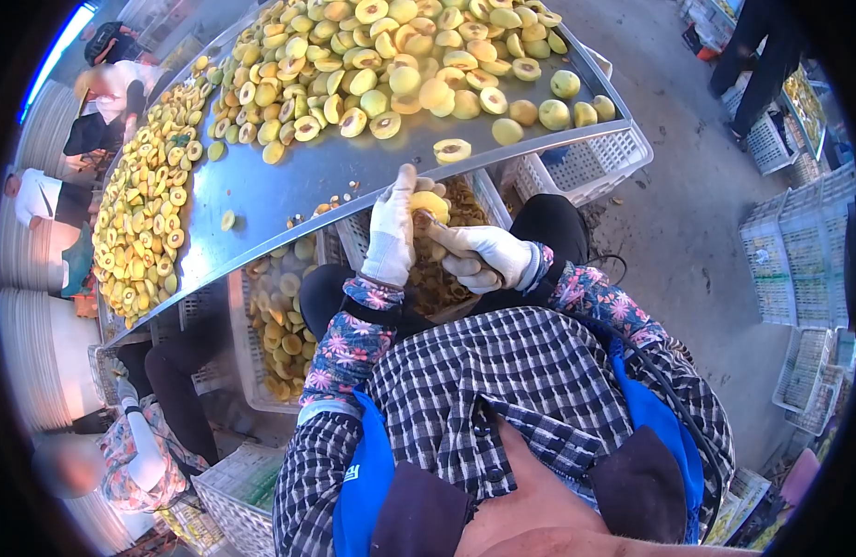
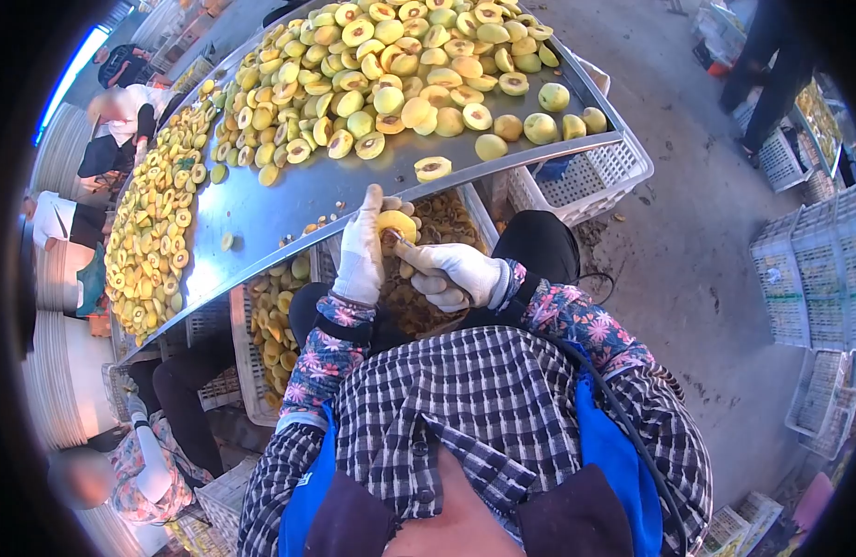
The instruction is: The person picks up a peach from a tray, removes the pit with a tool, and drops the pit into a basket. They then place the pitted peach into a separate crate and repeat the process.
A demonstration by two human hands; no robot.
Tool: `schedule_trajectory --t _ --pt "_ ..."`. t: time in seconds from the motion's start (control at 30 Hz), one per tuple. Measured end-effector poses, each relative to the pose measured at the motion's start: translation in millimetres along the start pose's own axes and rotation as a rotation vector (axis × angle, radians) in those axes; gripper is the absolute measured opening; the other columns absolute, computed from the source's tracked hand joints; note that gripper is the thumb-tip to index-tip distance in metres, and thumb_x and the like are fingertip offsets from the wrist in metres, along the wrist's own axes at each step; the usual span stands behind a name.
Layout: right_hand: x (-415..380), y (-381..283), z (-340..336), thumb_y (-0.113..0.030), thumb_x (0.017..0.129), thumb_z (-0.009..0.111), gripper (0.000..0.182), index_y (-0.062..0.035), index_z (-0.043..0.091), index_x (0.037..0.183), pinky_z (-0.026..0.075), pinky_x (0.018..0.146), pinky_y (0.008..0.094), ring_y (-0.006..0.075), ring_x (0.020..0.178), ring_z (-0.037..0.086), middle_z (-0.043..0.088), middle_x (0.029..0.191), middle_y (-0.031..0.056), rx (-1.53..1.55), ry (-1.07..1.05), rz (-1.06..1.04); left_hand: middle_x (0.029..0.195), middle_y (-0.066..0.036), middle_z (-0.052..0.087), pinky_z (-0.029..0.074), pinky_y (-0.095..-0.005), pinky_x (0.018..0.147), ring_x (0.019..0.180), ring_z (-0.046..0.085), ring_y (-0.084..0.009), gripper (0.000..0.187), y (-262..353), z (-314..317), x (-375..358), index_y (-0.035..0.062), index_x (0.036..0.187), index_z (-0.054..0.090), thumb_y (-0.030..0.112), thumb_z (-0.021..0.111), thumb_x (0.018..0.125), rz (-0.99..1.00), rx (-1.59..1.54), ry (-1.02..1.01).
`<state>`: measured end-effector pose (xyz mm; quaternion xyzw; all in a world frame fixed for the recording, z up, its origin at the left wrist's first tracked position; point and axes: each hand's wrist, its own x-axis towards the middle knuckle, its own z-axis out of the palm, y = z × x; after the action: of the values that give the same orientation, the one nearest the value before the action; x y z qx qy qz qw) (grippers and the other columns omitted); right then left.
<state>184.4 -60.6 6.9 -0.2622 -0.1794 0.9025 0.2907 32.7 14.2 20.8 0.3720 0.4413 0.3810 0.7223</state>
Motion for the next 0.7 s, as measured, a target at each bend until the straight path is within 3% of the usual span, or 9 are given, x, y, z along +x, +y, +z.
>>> schedule_trajectory --t 0.07,0.1,0.2,0.47,0.53,0.63,0.67,0.7 --pt "3.1 2.0 -6.3 -0.046 0.098 0.046 0.038 -0.0094 0.054 0.09 0.021 0.03 0.0213 0.0065 0.033 0.029 0.037 0.051 -0.0036 0.052 -0.048 0.009 0.095 -0.015 0.063 0.057 -0.038 0.066 0.08 0.066 -0.0284 0.044 -0.9 7.8 -8.6 0.0021 0.097 0.055 0.044 0.064 0.088 -0.073 -0.307 0.067" --pt "4.8 3.2 -10.9 -0.045 0.098 0.045 0.037 -0.01 0.054 0.09 0.021 0.03 0.0214 0.0066 0.033 0.03 0.037 0.051 -0.0038 0.131 -0.115 0.026 0.098 -0.014 0.06 0.057 -0.0414 0.071 0.087 0.064 -0.0301 0.044 -2.2 5.8 -7.9 0.0038 0.098 0.053 0.045 0.063 0.088 -0.091 -0.304 0.025" --pt "7.2 8.8 -11.0 -0.045 0.099 0.043 0.037 -0.011 0.053 0.09 0.02 0.03 0.0213 0.0068 0.033 0.029 0.037 0.051 -0.004 0.194 -0.175 0.03 0.095 -0.016 0.061 0.057 -0.0401 0.064 0.08 0.065 -0.0302 0.046 -5.7 4.3 -7.8 0.0022 0.096 0.052 0.046 0.063 0.088 -0.078 -0.293 0.088" --pt "4.3 15.2 -3.5 -0.045 0.099 0.041 0.036 -0.0106 0.051 0.092 0.023 0.031 0.0213 0.0073 0.033 0.028 0.037 0.052 -0.0034 0.053 -0.149 -0.125 0.09 -0.009 0.062 0.057 -0.0425 0.071 0.084 0.064 -0.0279 0.034 -6.3 11.8 -3.6 0.0113 0.084 0.054 0.044 0.061 0.09 -0.194 -0.542 0.226" --pt "3.5 16.8 -10.4 -0.045 0.099 0.041 0.038 -0.0095 0.051 0.094 0.024 0.03 0.0219 0.0075 0.033 0.029 0.038 0.052 -0.0029 0.027 -0.169 -0.135 0.088 -0.009 0.062 0.057 -0.0429 0.072 0.083 0.064 -0.0274 0.033 -13.4 3.1 -1.5 0.0124 0.085 0.055 0.044 0.06 0.09 -0.073 -0.589 0.136" --pt "-7.1 14.0 -14.9 -0.046 0.099 0.041 0.039 -0.0082 0.052 0.098 0.024 0.031 0.0221 0.0081 0.033 0.031 0.038 0.052 -0.0021 -0.095 -0.062 -0.06 0.091 -0.011 0.06 0.056 -0.0417 0.073 0.081 0.063 -0.0286 0.038 2.0 -31.6 -5.4 0.0067 0.095 0.055 0.044 0.055 0.093 0.204 -0.452 0.23" --pt "-8.6 12.6 -16.7 -0.046 0.099 0.041 0.039 -0.0082 0.052 0.098 0.024 0.031 0.0221 0.0081 0.033 0.031 0.038 0.052 -0.0021 -0.099 -0.058 -0.069 0.087 -0.011 0.06 0.055 -0.0362 0.076 0.082 0.062 -0.0235 0.037 8.3 -56.9 -10.9 0.0034 0.1 0.056 0.04 0.054 0.095 0.35 -0.281 0.227" --pt "-11.5 13.1 -17.7 -0.046 0.098 0.042 0.041 -0.0065 0.053 0.104 0.035 0.041 0.0226 0.0109 0.045 0.044 0.047 0.061 0.0011 -0.446 0.073 -0.052 0.089 -0.012 0.061 0.053 -0.0323 0.078 0.083 0.061 -0.0195 0.041 15.5 -75.8 -26.0 -0.0005 0.109 0.055 0.039 0.05 0.097 0.622 0.005 0.331"
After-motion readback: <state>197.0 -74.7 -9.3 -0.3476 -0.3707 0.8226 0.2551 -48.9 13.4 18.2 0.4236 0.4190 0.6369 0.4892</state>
